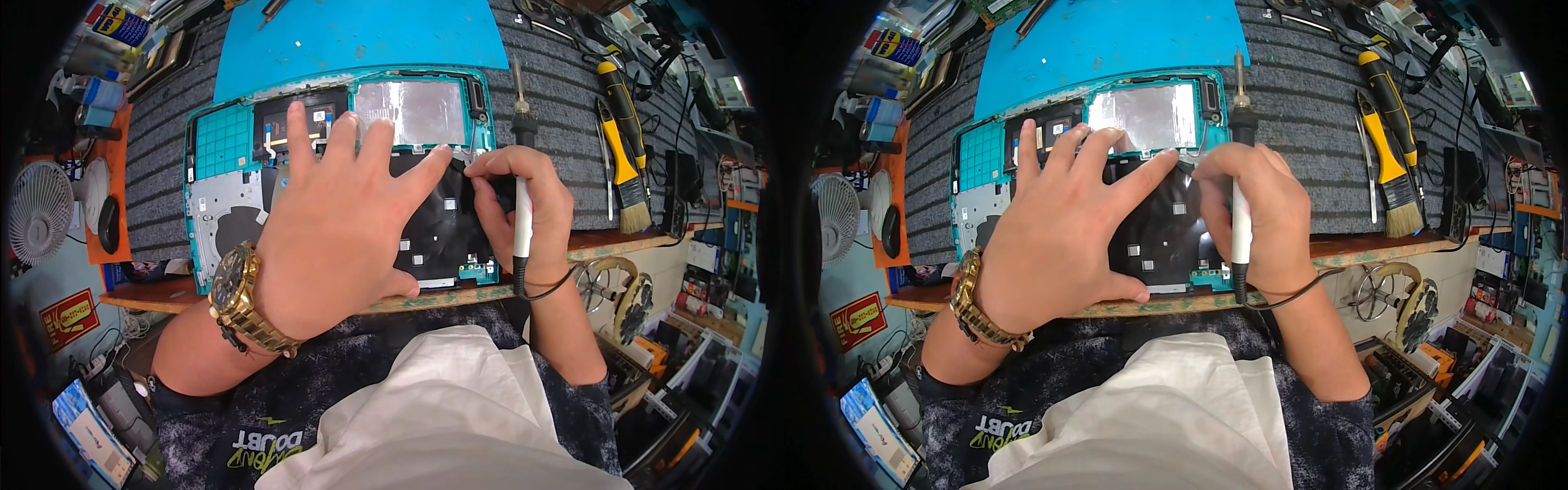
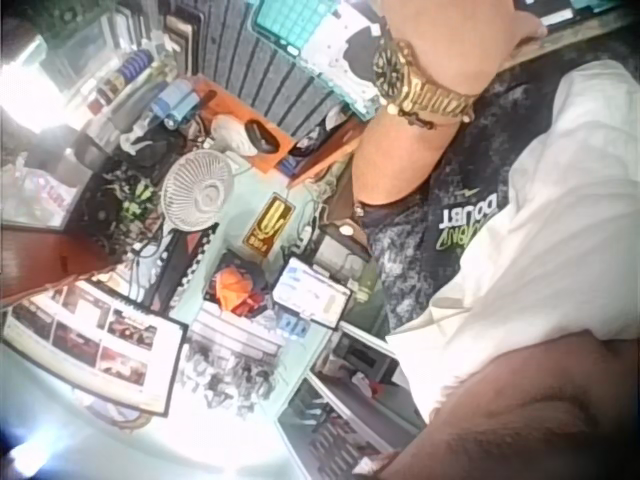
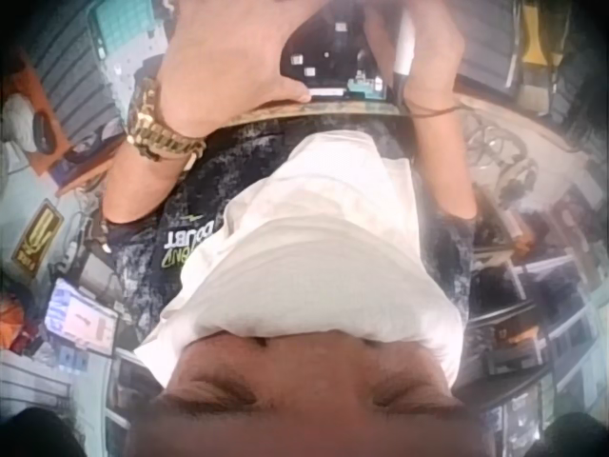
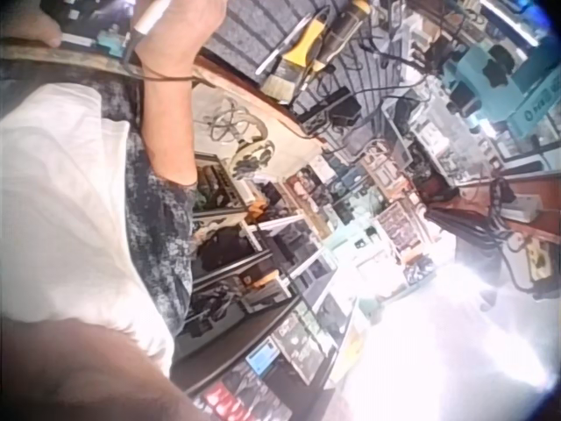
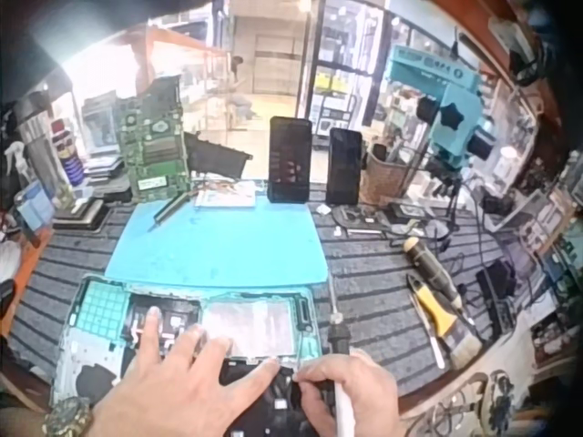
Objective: The person solders a component onto a laptop motherboard and applies a piece of tape to the internal assembly.
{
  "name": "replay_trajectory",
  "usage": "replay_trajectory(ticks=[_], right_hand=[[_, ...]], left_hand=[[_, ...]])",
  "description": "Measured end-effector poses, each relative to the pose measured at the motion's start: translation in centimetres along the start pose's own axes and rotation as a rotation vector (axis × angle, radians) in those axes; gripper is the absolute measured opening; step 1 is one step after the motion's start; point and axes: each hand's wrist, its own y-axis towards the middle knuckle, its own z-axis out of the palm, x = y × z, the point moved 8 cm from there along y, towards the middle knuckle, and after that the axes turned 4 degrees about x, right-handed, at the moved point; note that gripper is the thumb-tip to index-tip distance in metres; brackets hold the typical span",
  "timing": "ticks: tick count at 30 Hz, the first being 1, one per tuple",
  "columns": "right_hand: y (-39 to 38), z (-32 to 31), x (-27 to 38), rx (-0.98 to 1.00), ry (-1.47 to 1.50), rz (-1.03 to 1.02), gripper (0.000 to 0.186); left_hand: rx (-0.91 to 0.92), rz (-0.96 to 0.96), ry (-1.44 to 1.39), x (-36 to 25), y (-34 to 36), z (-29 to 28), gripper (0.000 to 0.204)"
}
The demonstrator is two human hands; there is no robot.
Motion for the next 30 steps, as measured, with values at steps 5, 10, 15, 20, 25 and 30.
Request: replay_trajectory(ticks=[5,10,15,20,25,30], right_hand=[[0.1,-0.1,0.3,0.039,-0.051,0.003,0.044],[0.2,-0.3,1.1,-0.033,-0.069,-0.101,0.040],[0.1,-0.6,0.9,-0.092,-0.073,-0.058,0.037],[0.1,-0.5,0.6,-0.056,-0.120,-0.028,0.033],[-0.7,-1.9,-0.2,-0.185,0.088,0.032,0.031],[-1.0,-2.8,-1.0,-0.270,0.139,0.055,0.042]], left_hand=[[0.027,-0.007,0.030,-0.1,0.1,0.1,0.131],[0.000,0.043,0.017,-0.2,0.2,0.0,0.130],[0.019,0.049,0.016,-0.2,0.3,0.3,0.130],[0.043,0.046,0.020,-0.2,0.5,0.3,0.129],[0.051,0.046,0.014,-0.4,0.5,0.3,0.124],[-0.004,0.082,-0.011,-0.3,0.5,0.0,0.123]])
